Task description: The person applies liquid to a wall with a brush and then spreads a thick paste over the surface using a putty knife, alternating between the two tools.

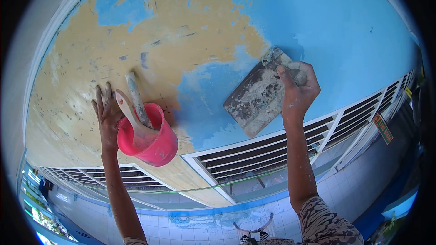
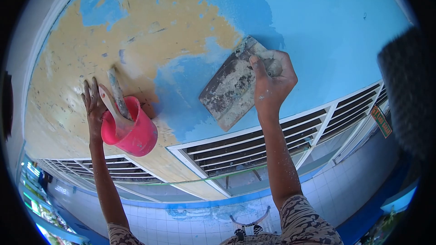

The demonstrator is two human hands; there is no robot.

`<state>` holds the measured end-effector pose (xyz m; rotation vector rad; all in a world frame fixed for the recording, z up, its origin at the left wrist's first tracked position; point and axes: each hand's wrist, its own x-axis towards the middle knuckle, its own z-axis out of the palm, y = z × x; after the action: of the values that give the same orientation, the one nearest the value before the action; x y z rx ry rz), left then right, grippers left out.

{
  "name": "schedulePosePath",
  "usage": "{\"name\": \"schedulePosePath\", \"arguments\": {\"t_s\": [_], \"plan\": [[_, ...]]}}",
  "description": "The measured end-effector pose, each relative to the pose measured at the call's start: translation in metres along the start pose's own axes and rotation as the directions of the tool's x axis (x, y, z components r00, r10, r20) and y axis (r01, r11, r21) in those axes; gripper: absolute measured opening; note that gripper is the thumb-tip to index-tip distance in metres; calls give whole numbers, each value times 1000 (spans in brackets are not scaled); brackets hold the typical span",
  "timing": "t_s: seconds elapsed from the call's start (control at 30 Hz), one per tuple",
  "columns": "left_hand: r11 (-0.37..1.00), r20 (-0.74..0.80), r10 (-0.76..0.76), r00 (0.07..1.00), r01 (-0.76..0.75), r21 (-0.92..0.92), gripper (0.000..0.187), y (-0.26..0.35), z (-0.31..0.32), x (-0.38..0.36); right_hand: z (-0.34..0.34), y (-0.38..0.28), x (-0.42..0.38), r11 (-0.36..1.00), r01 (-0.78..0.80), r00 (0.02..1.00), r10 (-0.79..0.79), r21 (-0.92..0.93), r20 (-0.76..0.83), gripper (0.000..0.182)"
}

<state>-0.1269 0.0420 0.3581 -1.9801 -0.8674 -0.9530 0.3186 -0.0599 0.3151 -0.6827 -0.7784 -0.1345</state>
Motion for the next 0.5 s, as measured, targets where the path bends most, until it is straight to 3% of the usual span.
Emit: {"name": "schedulePosePath", "arguments": {"t_s": [0.17,0.23,0.33,0.5], "plan": [[999,9,-30,1000,30,-24,26,2,0,-1,7,-11,7,999,-30,1000,30,43,5,20],[1000,29,-22,999,23,-16,24,3,-3,1,-4,-5,-4,998,-41,999,41,-42,6,19],[999,15,-34,999,34,-8,21,5,-2,1,8,-3,-2,998,31,999,-30,53,-17,19],[998,12,-34,999,35,-46,16,6,-3,0,7,-10,-5,1000,16,1000,-16,-6,15,18]]}}
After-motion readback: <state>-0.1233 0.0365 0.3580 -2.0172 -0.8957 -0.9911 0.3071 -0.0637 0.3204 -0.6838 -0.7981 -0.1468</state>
